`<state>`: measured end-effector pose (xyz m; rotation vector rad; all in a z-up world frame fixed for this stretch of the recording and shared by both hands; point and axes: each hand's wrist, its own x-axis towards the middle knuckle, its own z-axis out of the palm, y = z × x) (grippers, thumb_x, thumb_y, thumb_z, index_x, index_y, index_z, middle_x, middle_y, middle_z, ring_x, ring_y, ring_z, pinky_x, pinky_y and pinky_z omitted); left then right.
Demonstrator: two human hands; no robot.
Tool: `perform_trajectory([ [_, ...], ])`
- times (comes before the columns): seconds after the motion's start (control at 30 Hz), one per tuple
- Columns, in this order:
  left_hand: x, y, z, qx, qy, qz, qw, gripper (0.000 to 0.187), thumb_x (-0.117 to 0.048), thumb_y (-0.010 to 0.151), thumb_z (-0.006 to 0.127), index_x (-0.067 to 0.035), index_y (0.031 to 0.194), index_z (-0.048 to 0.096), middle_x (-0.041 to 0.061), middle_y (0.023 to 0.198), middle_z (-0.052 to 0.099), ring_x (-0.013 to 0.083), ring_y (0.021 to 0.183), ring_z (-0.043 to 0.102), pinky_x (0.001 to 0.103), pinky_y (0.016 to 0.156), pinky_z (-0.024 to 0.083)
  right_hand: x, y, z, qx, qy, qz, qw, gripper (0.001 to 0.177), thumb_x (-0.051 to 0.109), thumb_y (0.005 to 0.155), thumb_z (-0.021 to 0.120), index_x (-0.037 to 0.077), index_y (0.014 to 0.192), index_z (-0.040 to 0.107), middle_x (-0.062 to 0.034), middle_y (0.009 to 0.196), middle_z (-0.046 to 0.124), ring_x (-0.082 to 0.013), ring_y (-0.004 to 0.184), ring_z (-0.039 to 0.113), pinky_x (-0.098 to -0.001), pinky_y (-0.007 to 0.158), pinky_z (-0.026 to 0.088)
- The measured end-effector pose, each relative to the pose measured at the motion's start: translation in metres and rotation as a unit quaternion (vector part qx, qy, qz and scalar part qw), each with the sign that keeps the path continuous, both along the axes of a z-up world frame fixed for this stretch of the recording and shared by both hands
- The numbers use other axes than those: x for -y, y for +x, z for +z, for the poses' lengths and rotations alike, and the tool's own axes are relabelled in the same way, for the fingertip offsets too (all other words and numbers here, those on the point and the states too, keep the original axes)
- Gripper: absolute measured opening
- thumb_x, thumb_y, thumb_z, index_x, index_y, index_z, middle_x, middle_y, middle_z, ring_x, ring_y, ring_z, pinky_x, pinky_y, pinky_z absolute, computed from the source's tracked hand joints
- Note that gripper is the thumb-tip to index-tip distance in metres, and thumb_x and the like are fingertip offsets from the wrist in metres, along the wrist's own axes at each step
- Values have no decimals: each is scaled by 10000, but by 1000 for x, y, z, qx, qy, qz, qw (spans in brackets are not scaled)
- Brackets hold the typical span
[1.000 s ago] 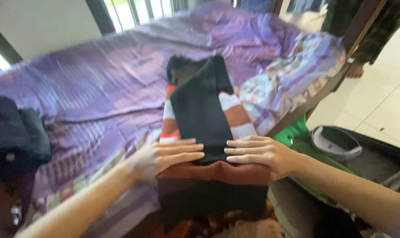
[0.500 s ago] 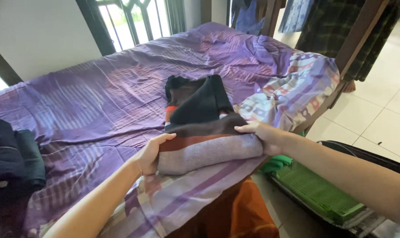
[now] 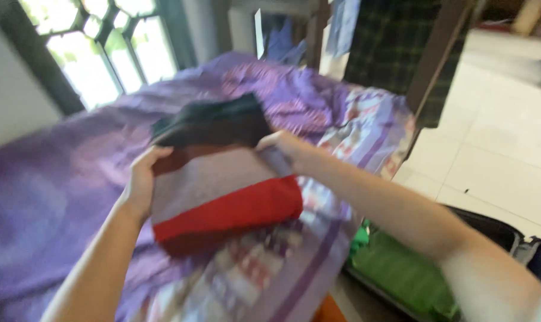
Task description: Fold a black jacket and a striped sweater on a bed.
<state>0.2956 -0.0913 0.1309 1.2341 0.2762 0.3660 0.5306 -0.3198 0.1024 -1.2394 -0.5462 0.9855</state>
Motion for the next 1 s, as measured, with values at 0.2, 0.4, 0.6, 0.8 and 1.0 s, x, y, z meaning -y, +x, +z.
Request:
perform_trajectory([
  [0.2,-126,102,-176,19,-103,-71,992,356,-270,877,520,-5,1031,700,113,1049,766,258,960,724,397,940,544,-81,93,-127,150,-15,-2,989,853,-38,685,670,47,1492,407,-154,1061,692,-236,875,672,-405,732,556],
  [0.4,-72,68,-95,-145,-141,11,979,416,-375,893,493,-50,1001,729,136,915,764,315,757,691,425,757,541,-56,44,-70,95,12,36,995,1023,-52,667,578,130,1631,290,-106,1480,560,-188,1176,633,-299,916,545],
  [0.6,-112,91,-148,-180,-141,2,973,403,-433,889,538,-84,981,717,119,858,740,310,668,656,416,653,523,-75,59,-100,80,-20,-28,996,1064,-64,647,557,189,1635,252,-194,1575,444,-300,1219,576,-334,875,543],
  [0.8,-123,113,-160,-130,-134,-18,982,452,-377,919,510,-18,1096,720,181,1002,758,346,792,690,424,786,525,-58,52,-80,171,26,-39,984,1125,-98,631,560,250,1662,275,-114,1714,229,-193,1365,489,-262,982,505],
  [1.0,-101,107,-151,-41,-195,-100,975,495,-390,1023,457,6,1226,674,182,1244,697,311,1094,655,409,1031,485,-57,57,-85,176,3,15,984,951,-101,667,505,233,1558,507,-86,1519,558,-65,802,642,-238,671,517],
])
